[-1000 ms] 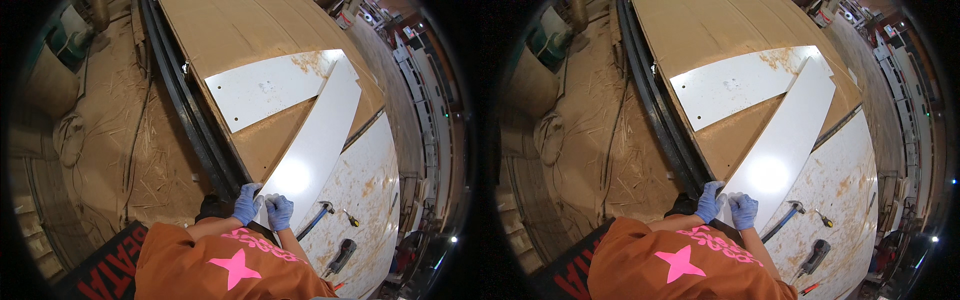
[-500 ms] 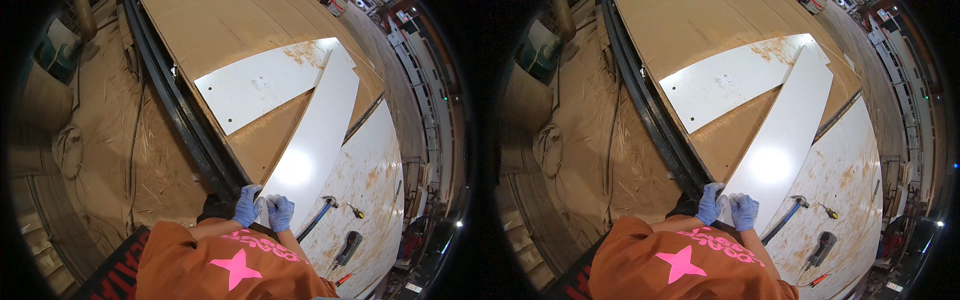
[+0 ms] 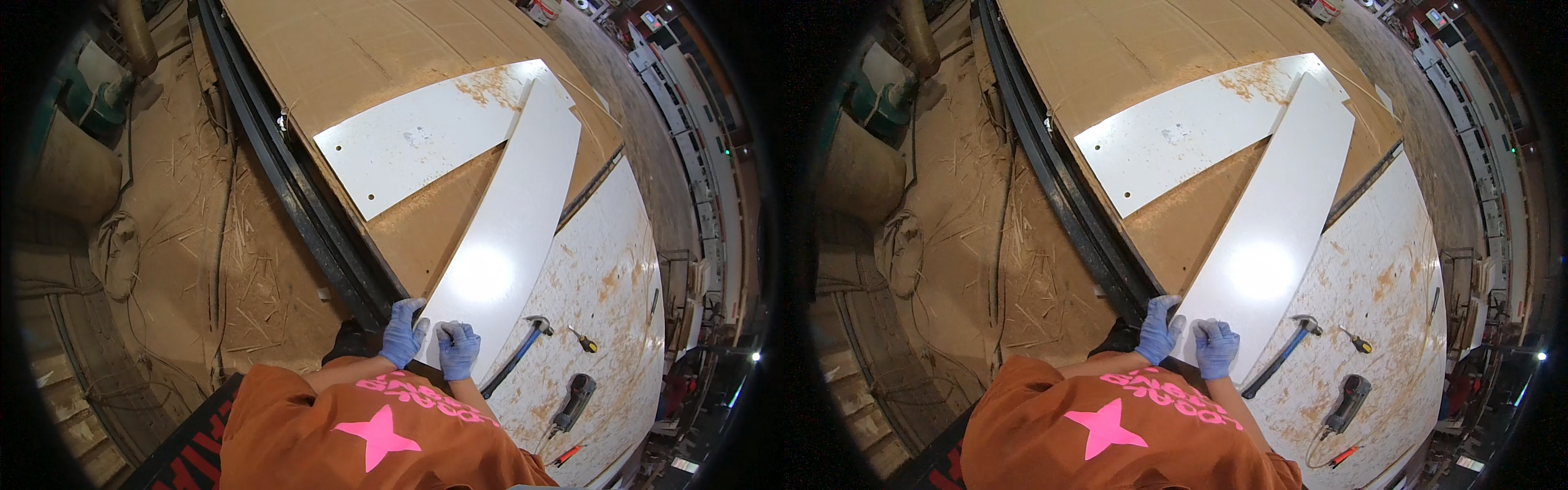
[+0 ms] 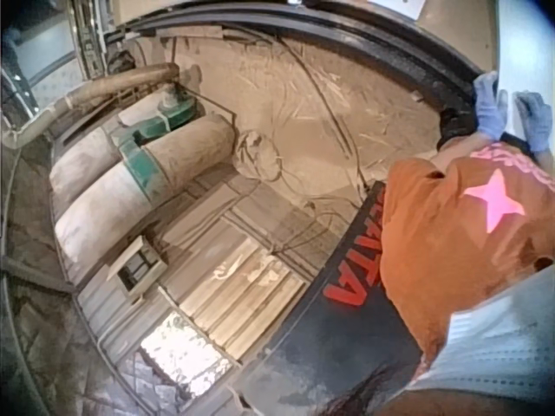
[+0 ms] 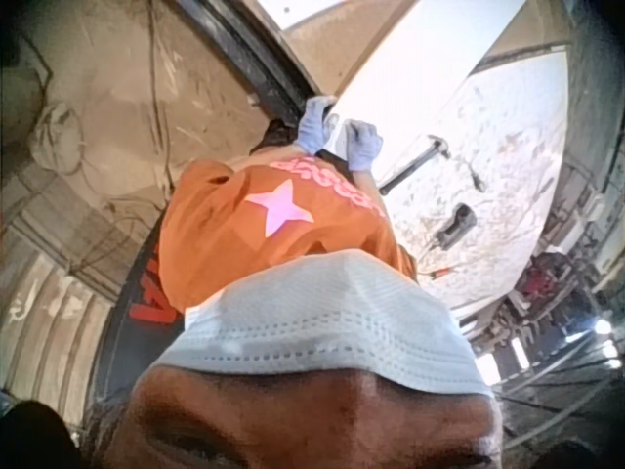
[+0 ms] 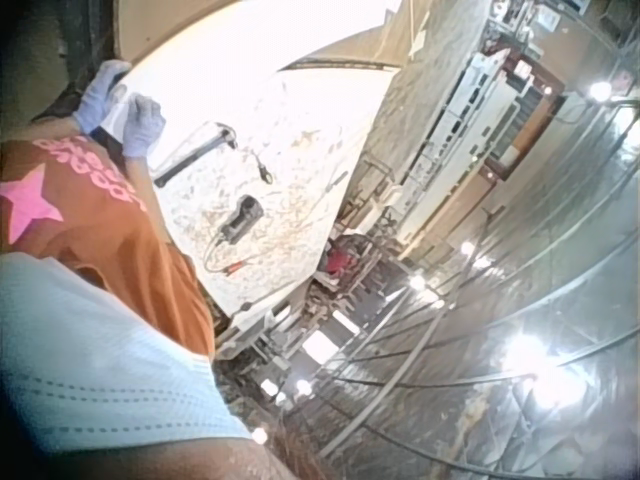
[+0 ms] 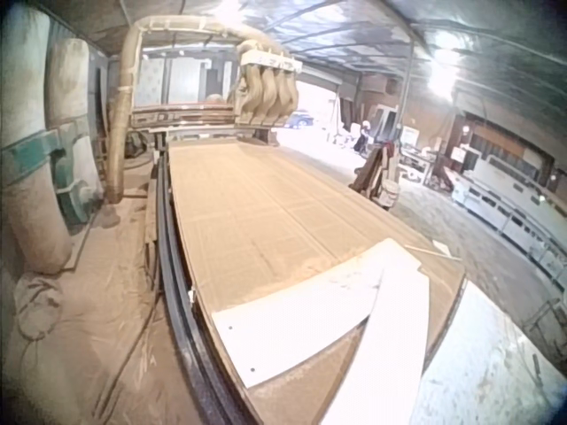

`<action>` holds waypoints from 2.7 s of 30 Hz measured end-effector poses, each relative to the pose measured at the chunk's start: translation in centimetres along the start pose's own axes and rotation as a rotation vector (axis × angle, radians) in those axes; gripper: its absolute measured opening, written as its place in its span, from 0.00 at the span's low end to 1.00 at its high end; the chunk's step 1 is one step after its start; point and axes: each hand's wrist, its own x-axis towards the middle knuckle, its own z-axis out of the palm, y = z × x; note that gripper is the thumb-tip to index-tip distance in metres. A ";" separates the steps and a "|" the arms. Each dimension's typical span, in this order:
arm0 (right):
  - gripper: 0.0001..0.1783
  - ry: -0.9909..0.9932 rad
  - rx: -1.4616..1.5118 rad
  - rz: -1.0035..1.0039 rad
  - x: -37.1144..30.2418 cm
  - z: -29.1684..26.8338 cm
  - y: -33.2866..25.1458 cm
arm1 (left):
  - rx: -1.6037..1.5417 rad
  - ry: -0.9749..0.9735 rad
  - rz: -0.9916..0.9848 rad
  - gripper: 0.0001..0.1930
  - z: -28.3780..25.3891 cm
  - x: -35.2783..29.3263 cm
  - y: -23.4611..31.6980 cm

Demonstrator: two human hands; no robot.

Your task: The person handles white cabinet panels and hardware on a workbench in a workshop. They use a screwdriver to attach metal brackets, align panels, and stack components. A coworker is visible in the background moving materials.

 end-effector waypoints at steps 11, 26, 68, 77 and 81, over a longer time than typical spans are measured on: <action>0.15 0.286 0.217 0.488 -1.0 -0.5 5.4 | -0.022 -0.015 -0.048 0.23 -0.2 0.1 0.1; 0.23 0.264 0.309 0.986 -14.3 -17.8 18.5 | -0.419 -1.210 -0.336 0.34 9.1 -7.8 3.6; 0.11 0.131 -0.338 0.497 4.9 -5.4 13.0 | 0.852 -0.684 0.797 0.34 10.2 10.7 4.0; 0.13 0.206 -0.271 0.475 3.7 -5.2 13.6 | 0.916 -0.696 0.915 0.32 11.2 10.6 3.0; 0.09 0.229 -0.235 0.431 2.9 -5.3 13.7 | 0.890 -0.702 0.895 0.32 11.1 10.6 3.5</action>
